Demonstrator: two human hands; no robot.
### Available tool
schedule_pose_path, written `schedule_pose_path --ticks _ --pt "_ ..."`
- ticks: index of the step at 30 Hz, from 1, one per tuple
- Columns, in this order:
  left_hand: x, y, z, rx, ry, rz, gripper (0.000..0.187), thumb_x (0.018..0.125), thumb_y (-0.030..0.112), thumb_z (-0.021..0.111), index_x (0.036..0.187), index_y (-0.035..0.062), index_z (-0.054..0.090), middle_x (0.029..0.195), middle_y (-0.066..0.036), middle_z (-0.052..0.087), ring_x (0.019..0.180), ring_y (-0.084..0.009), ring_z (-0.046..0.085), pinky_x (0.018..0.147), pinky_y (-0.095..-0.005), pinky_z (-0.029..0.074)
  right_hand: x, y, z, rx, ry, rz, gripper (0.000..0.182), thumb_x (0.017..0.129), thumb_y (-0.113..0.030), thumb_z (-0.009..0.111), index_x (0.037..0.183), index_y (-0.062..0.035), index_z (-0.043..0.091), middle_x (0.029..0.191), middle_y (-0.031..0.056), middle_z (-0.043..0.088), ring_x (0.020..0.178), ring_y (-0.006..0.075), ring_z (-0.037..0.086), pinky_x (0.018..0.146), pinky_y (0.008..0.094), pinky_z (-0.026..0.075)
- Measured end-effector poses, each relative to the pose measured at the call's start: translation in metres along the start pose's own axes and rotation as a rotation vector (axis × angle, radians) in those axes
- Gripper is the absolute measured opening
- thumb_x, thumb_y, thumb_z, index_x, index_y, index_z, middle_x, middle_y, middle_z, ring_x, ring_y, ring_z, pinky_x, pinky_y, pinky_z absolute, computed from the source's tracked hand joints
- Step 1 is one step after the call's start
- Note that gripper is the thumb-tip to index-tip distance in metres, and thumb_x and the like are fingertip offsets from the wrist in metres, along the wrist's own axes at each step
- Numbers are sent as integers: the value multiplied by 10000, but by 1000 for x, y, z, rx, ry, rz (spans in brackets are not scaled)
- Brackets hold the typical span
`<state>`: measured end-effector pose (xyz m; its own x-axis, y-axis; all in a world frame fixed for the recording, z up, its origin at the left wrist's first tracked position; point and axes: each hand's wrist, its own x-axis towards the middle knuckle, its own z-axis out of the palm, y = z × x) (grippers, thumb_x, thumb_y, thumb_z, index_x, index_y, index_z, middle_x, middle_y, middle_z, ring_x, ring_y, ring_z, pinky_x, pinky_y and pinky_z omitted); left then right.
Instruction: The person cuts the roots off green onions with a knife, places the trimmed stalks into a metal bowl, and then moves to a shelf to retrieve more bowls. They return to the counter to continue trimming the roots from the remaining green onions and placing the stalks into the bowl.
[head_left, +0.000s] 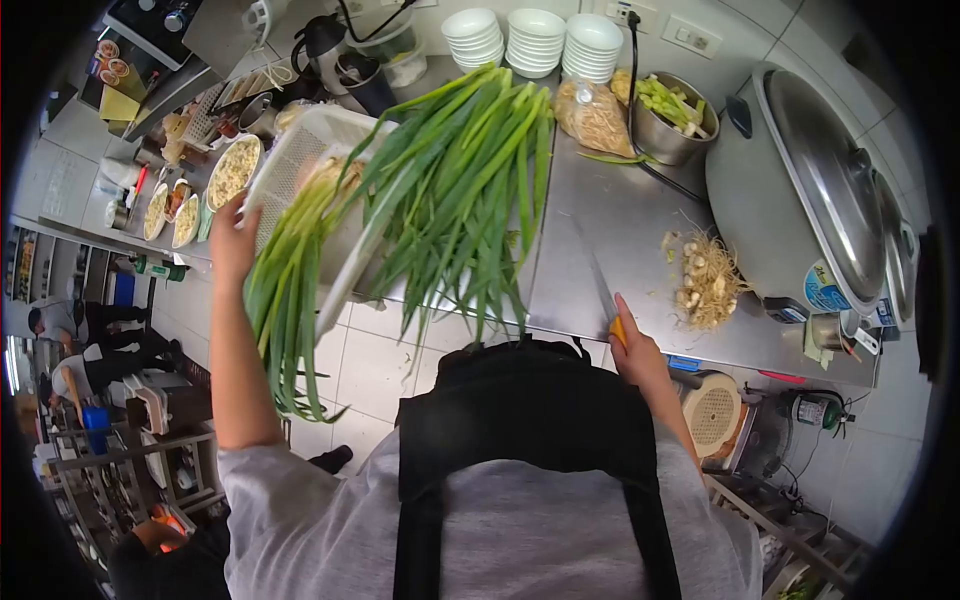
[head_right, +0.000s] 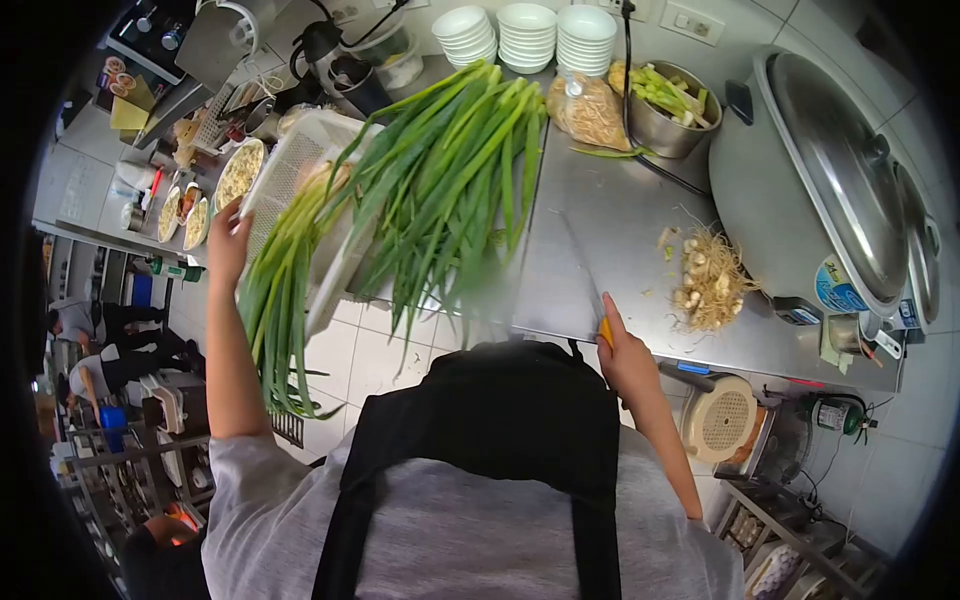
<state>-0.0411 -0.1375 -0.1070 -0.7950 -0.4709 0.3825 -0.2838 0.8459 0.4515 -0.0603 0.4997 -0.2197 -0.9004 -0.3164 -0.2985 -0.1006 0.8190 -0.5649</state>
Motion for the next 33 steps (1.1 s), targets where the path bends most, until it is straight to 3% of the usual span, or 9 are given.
schedule_pose_path --ticks 2,5,6,8,17,25,27,28,33 --pt "36 -20 36 -21 -178 -47 517 905 284 717 1327 5 613 1320 -248 613 1145 -351 645 956 -415 518 -1 -11 19 -58 23 65 688 989 -184 529 1594 -234 206 829 261 689 789 455 676 730 521 529" --pt "53 6 70 269 -496 -43 1163 739 511 818 1606 85 170 1412 -303 528 1261 -415 567 1079 -468 443 -6 -23 33 -83 115 105 682 996 -176 522 1593 -220 196 929 267 699 834 463 679 743 530 536" --pt "50 30 76 256 -504 -35 1163 739 511 818 1606 85 170 1412 -303 528 1261 -415 567 1079 -468 443 -7 -31 35 -91 121 119 682 996 -176 522 1593 -220 196 929 267 699 834 463 679 743 530 536" --pt "43 62 85 728 -856 -81 1405 674 544 850 1601 97 -106 1454 -290 494 1281 -422 551 1105 -458 427 -8 -44 38 -118 113 228 683 998 -178 524 1592 -224 190 952 282 696 857 469 679 749 531 535" --pt "66 -35 121 198 -857 -64 1297 671 262 805 1602 54 -74 1361 -298 577 1210 -397 611 1051 -371 460 -5 -75 66 -87 240 403 677 999 -164 514 1588 -227 187 932 296 694 860 473 680 746 547 530" --pt "106 -42 34 -11 -597 86 1076 741 249 759 1594 -1 152 1461 -281 498 1325 -341 530 1109 -353 391 -7 -71 58 -51 230 361 664 993 -166 521 1581 -232 220 916 283 700 827 463 681 753 543 529" --pt "104 -15 -14 -4 -512 112 983 770 206 733 1579 -10 216 1439 -278 520 1295 -334 551 1086 -357 408 -8 -70 54 10 198 370 647 1007 -169 507 1580 -247 217 969 304 688 870 481 674 777 546 533" --pt "107 -16 -31 43 -426 268 942 787 164 712 1578 -5 229 1420 -267 535 1291 -315 548 1088 -355 403 -10 -70 49 63 172 374 629 1022 -171 493 1579 -262 215 1021 325 677 914 499 667 802 549 538" --pt "80 86 -94 -118 -403 388 914 761 -87 590 1591 38 230 1557 -179 409 1410 -256 432 1171 -353 322 -25 -63 22 273 89 374 639 1021 -187 524 1585 -252 229 996 305 678 949 464 665 853 477 514"
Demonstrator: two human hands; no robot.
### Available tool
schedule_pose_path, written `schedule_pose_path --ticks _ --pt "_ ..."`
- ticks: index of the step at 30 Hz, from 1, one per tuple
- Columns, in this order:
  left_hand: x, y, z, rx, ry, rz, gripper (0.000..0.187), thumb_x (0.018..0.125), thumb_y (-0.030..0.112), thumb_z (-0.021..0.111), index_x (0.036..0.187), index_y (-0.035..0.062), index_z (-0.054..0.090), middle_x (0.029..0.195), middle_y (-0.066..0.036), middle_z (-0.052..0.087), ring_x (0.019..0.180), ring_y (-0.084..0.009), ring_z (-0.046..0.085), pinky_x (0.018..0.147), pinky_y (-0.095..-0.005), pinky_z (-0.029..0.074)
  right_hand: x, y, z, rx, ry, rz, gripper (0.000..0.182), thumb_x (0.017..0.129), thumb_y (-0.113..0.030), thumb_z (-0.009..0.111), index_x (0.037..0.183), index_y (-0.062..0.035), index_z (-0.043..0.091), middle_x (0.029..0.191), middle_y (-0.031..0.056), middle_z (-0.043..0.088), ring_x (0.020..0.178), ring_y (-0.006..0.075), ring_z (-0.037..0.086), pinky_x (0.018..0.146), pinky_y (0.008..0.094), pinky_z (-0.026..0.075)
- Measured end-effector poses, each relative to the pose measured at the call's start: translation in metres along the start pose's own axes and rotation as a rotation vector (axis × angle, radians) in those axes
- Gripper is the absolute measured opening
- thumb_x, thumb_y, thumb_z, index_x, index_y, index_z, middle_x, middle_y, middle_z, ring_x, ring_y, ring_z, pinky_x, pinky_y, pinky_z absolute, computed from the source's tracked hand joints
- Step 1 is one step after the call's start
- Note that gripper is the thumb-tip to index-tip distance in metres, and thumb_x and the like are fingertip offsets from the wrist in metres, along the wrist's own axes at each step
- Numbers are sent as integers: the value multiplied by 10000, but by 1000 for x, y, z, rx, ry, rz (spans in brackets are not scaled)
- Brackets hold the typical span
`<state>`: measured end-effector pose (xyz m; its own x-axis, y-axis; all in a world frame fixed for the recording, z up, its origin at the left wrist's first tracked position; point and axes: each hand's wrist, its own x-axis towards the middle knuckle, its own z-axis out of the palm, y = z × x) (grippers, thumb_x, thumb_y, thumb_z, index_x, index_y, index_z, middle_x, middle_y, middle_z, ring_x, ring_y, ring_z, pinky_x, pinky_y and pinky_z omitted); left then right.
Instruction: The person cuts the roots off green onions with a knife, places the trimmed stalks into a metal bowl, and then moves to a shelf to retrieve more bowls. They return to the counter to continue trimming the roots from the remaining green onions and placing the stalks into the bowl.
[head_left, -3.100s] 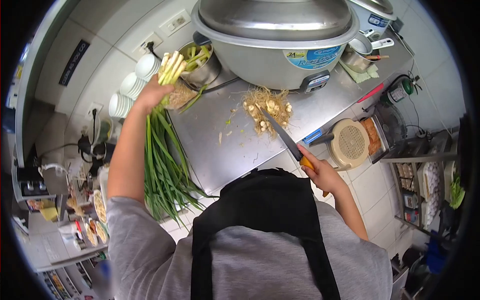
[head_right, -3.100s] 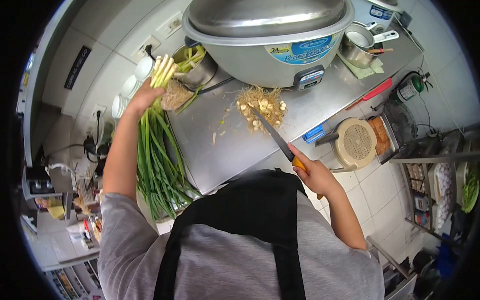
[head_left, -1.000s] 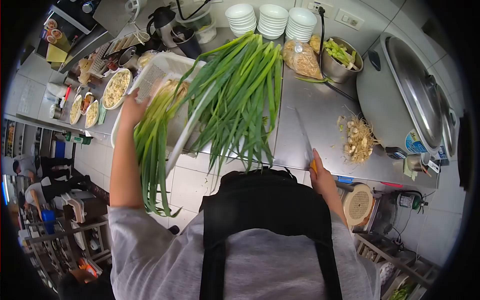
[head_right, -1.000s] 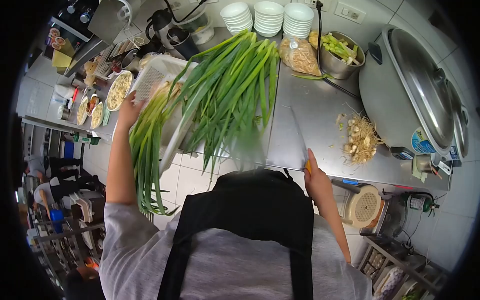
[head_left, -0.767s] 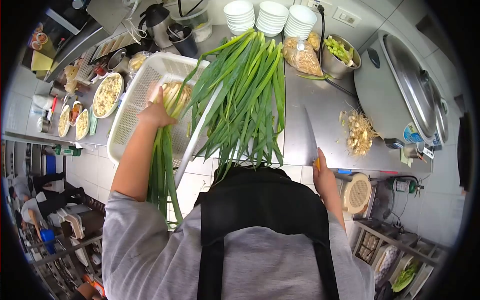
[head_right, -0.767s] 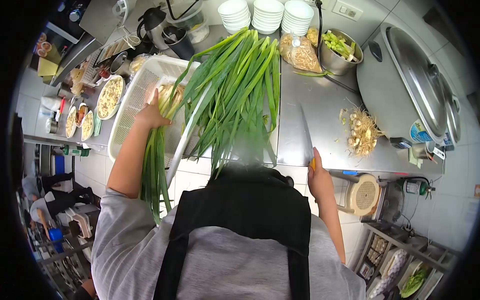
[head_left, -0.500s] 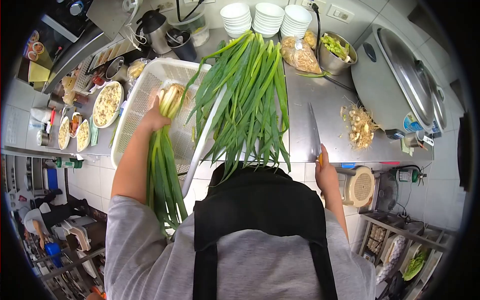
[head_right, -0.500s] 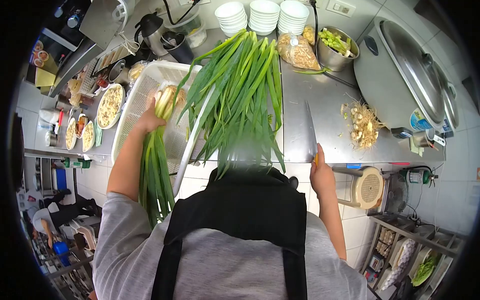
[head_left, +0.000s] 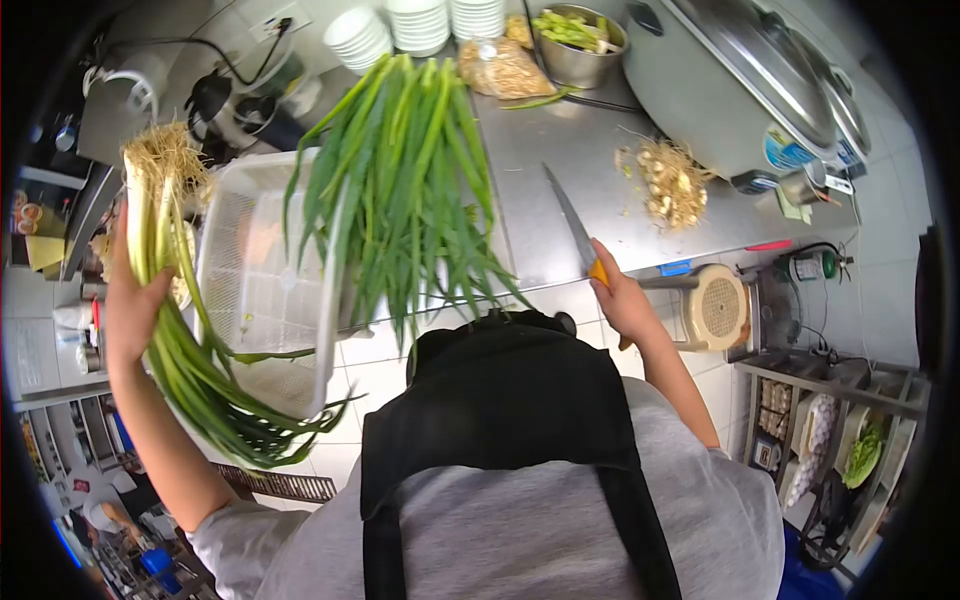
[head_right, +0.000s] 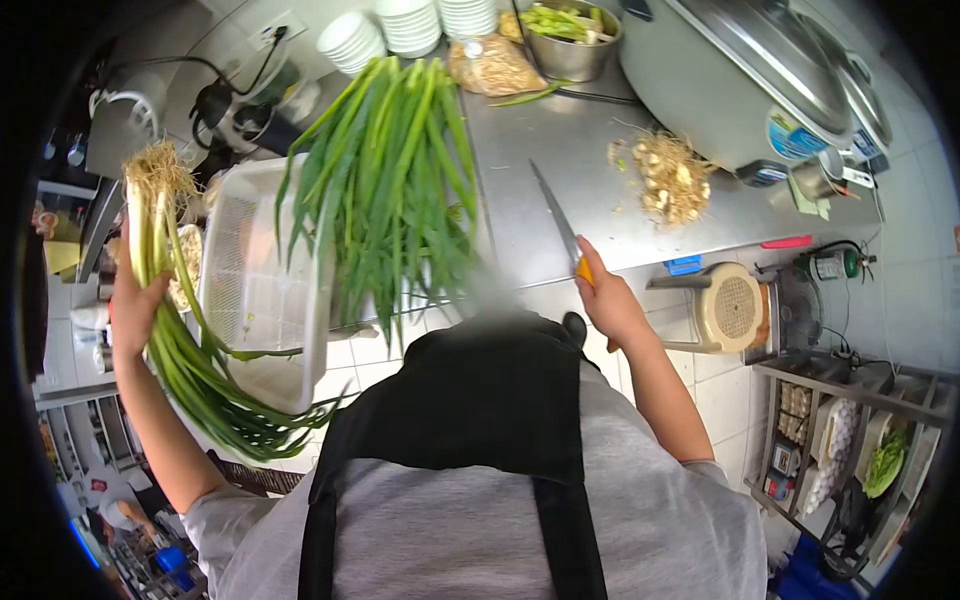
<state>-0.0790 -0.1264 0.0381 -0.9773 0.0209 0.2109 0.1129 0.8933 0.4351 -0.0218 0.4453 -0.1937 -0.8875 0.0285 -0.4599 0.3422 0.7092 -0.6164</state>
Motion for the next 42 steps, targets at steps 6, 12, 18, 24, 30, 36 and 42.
schedule_pose_path --ticks 6,12,18,24,30,36,42 --pt "29 170 68 147 -120 228 948 753 -114 638 1589 158 283 1521 -194 467 1403 -335 461 1149 -404 380 12 54 -43 12 10 -92 651 1022 -200 515 1592 -240 203 923 296 684 869 449 676 818 486 513" --pt "81 282 244 437 -343 395 841 787 139 709 1532 89 322 1196 -186 674 1040 -358 678 885 -454 554 9 70 -96 134 -38 14 651 1017 -202 518 1592 -234 215 908 278 697 860 458 675 798 474 519" --pt "78 314 393 523 -611 429 495 828 66 615 1298 77 459 1183 -156 673 1046 -355 688 840 -460 556 24 126 -113 104 104 -146 646 1021 -205 538 1590 -249 234 725 160 625 553 272 600 569 396 506" --pt "67 322 404 423 -628 226 937 712 333 809 1493 105 344 1462 -161 448 1358 -378 452 1122 -545 366 42 122 -109 -78 4 -162 719 1006 -186 531 1602 -267 136 888 298 678 849 467 667 807 520 509" --pt "53 314 423 571 -500 340 866 731 424 813 1410 70 408 1217 -161 616 1094 -349 647 1012 -496 470 52 103 -90 -109 23 -212 702 1014 -186 517 1603 -261 141 874 301 679 839 470 668 808 532 512" --pt "42 291 440 517 -366 401 800 791 447 779 1405 84 417 1003 -115 644 862 -311 705 795 -430 548 32 76 -102 -74 75 -136 719 1003 -192 513 1606 -265 129 818 275 676 794 451 668 756 532 515" --pt "42 281 442 437 -319 450 830 821 517 736 1486 156 393 999 -115 633 825 -312 703 738 -426 559 5 35 -109 -264 16 -120 679 1004 -184 495 1602 -242 179 828 271 679 796 443 670 770 540 515"
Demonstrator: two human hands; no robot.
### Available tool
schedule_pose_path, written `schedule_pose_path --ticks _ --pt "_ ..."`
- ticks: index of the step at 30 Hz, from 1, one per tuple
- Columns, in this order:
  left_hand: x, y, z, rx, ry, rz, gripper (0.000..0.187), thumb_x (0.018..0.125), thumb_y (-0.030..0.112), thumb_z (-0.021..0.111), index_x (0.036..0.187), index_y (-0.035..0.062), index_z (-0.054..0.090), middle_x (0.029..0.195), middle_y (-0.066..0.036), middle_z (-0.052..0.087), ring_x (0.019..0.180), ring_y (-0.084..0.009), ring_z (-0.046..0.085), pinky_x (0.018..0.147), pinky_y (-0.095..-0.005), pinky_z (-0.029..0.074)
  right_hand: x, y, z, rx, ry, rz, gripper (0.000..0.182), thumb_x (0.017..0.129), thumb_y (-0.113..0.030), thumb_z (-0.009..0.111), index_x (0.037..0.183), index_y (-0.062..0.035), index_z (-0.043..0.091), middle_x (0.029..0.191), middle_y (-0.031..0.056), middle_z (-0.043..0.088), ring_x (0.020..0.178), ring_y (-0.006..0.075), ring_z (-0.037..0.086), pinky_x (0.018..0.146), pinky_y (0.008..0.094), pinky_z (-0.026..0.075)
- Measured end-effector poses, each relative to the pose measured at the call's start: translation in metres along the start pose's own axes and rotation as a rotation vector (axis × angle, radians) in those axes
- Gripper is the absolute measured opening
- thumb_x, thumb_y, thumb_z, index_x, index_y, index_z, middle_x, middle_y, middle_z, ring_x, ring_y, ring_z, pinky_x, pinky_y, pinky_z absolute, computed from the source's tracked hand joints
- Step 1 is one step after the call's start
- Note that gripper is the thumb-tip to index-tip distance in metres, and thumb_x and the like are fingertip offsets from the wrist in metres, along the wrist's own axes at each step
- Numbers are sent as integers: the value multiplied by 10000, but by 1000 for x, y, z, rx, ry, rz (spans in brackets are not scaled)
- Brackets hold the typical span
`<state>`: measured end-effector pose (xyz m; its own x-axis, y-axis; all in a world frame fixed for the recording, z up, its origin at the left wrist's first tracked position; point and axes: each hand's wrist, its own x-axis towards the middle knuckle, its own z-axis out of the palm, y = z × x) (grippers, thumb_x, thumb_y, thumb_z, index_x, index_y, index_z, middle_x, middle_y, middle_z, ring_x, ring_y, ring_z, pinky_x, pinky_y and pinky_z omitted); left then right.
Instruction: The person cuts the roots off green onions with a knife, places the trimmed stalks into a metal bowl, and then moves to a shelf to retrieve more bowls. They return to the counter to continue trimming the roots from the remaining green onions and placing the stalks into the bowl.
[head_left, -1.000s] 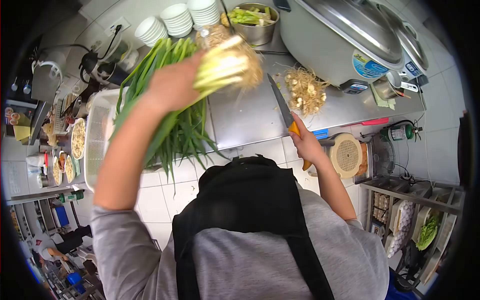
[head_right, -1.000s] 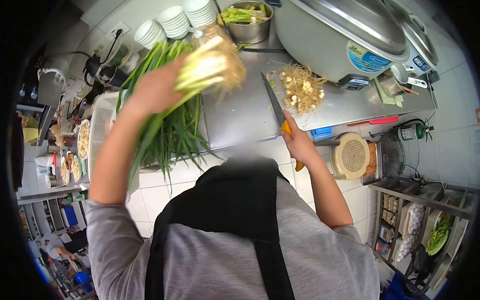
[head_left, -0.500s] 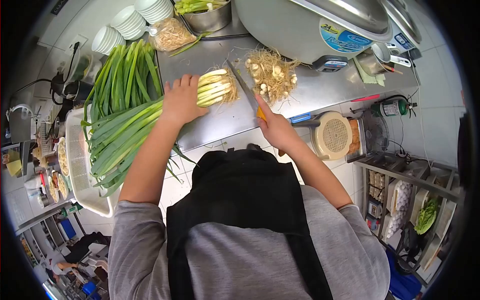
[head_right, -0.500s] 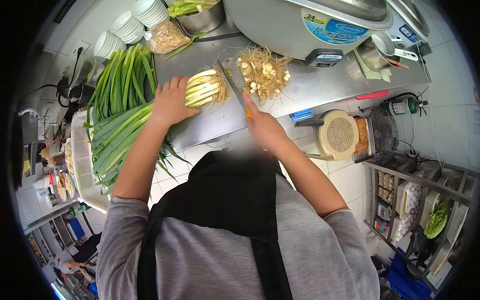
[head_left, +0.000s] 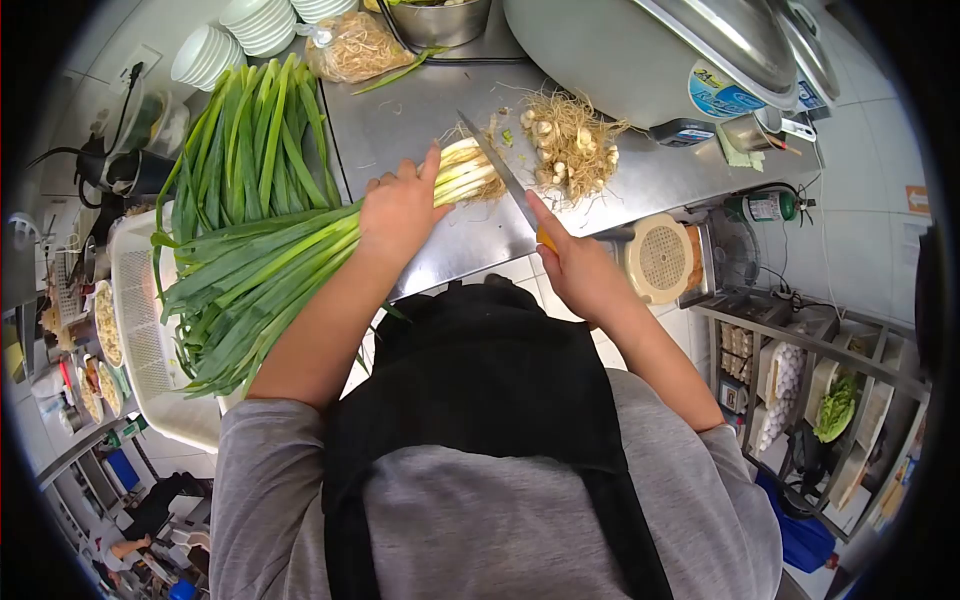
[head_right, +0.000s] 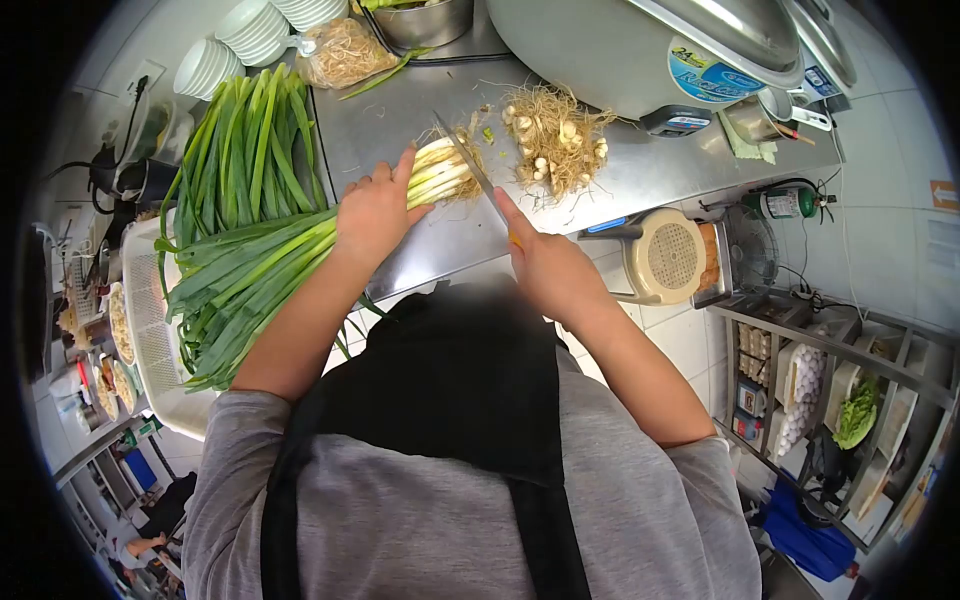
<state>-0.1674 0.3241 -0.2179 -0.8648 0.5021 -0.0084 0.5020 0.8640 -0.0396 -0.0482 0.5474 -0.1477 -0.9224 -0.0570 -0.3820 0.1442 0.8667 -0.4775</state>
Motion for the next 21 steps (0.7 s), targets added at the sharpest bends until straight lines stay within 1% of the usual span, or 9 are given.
schedule_pose_path --ticks 4,7,8,9,14,15,17,19,21 --pt "1 -3 2 -39 -15 3 774 844 502 718 1474 163 422 988 -118 622 832 -312 695 757 -431 548 -13 -37 -35 -65 -181 176 648 1022 -193 448 1605 -234 168 872 260 692 830 434 680 791 541 520" --pt "2 -8 4 -56 -16 60 718 865 468 709 1454 155 442 987 -121 618 845 -305 690 761 -430 539 -1 -23 -31 -61 -106 44 659 1014 -146 492 1597 -245 202 842 256 689 704 428 670 704 518 534" --pt "2 -9 7 -66 -18 55 718 865 468 709 1454 155 442 987 -121 618 845 -305 690 761 -430 539 16 -16 -22 -166 -103 21 644 1026 -170 479 1600 -236 195 815 236 688 577 369 652 615 474 544" --pt "1 -10 10 -73 9 80 695 868 442 711 1441 151 446 987 -118 620 818 -293 681 741 -424 529 33 -18 -18 -174 -111 22 644 1026 -170 479 1600 -236 195 815 236 688 577 369 652 615 474 544" --pt "4 -13 11 -77 39 80 656 877 407 705 1415 127 456 986 -116 628 806 -286 681 722 -418 523 71 -26 -7 54 -124 107 642 1044 -200 464 1607 -296 170 747 171 666 494 232 607 570 391 547" --pt "5 -13 10 -98 2 71 648 879 409 701 1408 122 461 983 -116 631 810 -289 686 723 -418 525 61 -35 -19 58 -130 110 642 1044 -200 464 1607 -296 170 747 171 666 494 232 607 570 391 547" --pt "6 -14 11 -125 -34 56 640 881 410 696 1402 117 466 980 -116 635 814 -292 691 723 -419 526 24 -61 -58 137 -414 379 667 1030 -177 462 1611 -262 145 951 258 696 853 416 688 844 501 529" --pt "8 -15 14 -152 -31 70 611 887 416 688 1376 113 481 969 -118 639 816 -299 699 728 -423 531 23 -30 -28 150 -381 346 691 1025 -169 474 1612 -285 127 927 265 692 774 424 685 798 505 538" --pt "6 -15 13 -153 -22 84 607 889 417 685 1372 112 481 968 -120 639 814 -300 699 730 -425 532 40 5 18 57 -61 -3 705 1025 -170 476 1609 -313 107 910 266 700 692 405 685 713 491 551"
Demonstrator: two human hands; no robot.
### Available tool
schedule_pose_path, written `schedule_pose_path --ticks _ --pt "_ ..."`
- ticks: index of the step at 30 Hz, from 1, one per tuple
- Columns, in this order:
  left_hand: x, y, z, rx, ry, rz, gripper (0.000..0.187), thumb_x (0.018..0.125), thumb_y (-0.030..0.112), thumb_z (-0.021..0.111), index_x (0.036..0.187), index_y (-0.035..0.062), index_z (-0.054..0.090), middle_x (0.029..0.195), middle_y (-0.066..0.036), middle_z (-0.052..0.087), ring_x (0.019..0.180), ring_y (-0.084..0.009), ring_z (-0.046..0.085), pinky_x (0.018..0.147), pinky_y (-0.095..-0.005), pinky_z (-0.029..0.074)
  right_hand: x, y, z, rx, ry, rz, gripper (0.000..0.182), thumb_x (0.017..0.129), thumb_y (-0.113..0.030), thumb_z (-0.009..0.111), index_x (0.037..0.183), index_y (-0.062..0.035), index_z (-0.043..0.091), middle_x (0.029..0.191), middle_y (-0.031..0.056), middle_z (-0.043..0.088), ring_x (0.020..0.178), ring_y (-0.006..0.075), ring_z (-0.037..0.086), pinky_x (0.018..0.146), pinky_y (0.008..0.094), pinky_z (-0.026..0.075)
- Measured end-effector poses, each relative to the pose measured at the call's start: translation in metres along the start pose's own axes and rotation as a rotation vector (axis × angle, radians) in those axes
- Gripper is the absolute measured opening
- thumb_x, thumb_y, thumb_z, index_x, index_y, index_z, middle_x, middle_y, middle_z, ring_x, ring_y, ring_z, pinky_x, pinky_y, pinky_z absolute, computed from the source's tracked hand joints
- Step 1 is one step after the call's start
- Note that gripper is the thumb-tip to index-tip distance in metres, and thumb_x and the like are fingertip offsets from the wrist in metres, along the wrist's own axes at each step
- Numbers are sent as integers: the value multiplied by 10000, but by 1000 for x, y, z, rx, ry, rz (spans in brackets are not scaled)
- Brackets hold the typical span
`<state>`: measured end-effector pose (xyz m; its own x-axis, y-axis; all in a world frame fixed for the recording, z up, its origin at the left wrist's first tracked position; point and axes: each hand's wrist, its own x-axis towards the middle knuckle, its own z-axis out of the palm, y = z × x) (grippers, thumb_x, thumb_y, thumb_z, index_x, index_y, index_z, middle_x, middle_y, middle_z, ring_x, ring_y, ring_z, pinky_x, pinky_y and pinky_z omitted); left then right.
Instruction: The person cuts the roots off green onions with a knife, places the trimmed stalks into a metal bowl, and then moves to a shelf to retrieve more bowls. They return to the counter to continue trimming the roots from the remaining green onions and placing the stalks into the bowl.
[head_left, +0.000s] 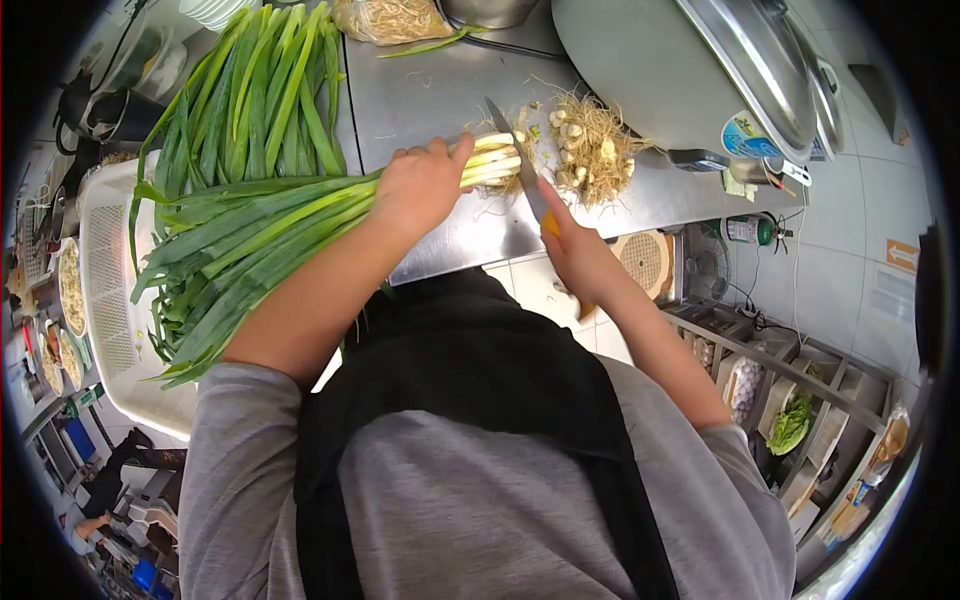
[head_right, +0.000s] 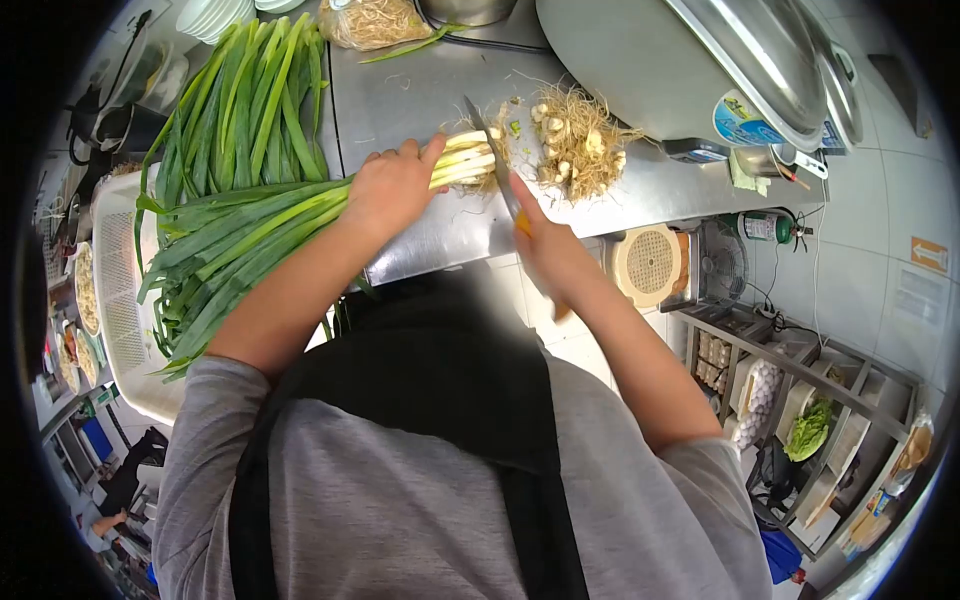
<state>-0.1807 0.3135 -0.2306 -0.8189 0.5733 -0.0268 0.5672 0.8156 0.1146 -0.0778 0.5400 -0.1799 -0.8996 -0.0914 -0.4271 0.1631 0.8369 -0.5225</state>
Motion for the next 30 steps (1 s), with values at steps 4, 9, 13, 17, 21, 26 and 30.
schedule_pose_path --ticks 4,9,13,17,21,26,30 --pt "-2 2 -4 -21 12 0 608 891 418 685 1369 105 478 983 -123 645 815 -311 697 730 -432 534 56 -12 26 26 88 91 742 1004 -206 516 1611 -287 98 873 300 684 824 461 680 803 517 528" --pt "1 2 -8 -34 -20 -7 706 867 455 707 1422 113 437 1016 -148 647 853 -342 704 764 -456 554 58 1 34 76 147 43 748 1002 -216 519 1612 -289 92 833 305 678 813 463 677 809 520 527" --pt "2 8 -10 -4 -60 -62 743 854 494 716 1426 121 424 1031 -158 655 870 -353 705 801 -459 561 46 12 34 75 138 34 736 1007 -215 513 1607 -316 100 842 301 680 783 464 679 786 523 544" --pt "7 8 -17 -25 -73 -96 755 848 523 717 1428 138 425 1032 -165 666 886 -376 705 795 -466 563 -2 17 27 128 59 81 721 1020 -186 491 1599 -344 92 903 289 688 619 434 671 578 491 613" --pt "6 3 -22 -150 -97 -79 754 842 481 749 1433 139 430 1206 -183 600 1113 -386 624 911 -473 523 -7 49 38 123 140 65 718 1022 -192 498 1601 -334 99 944 287 690 694 449 680 666 510 591" --pt "16 -9 -14 -268 270 81 649 847 335 777 1393 138 488 1328 -170 512 1261 -367 505 1037 -468 436 -8 50 21 86 183 61 751 1000 -187 528 1607 -299 102 841 265 686 780 444 673 753 516 538" --pt "18 -6 -21 -101 229 94 423 873 237 743 1274 198 615 1241 -106 560 1149 -320 560 950 -450 440 -26 46 18 183 171 -33 751 1001 -205 532 1607 -313 101 835 255 684 801 442 675 763 514 539"
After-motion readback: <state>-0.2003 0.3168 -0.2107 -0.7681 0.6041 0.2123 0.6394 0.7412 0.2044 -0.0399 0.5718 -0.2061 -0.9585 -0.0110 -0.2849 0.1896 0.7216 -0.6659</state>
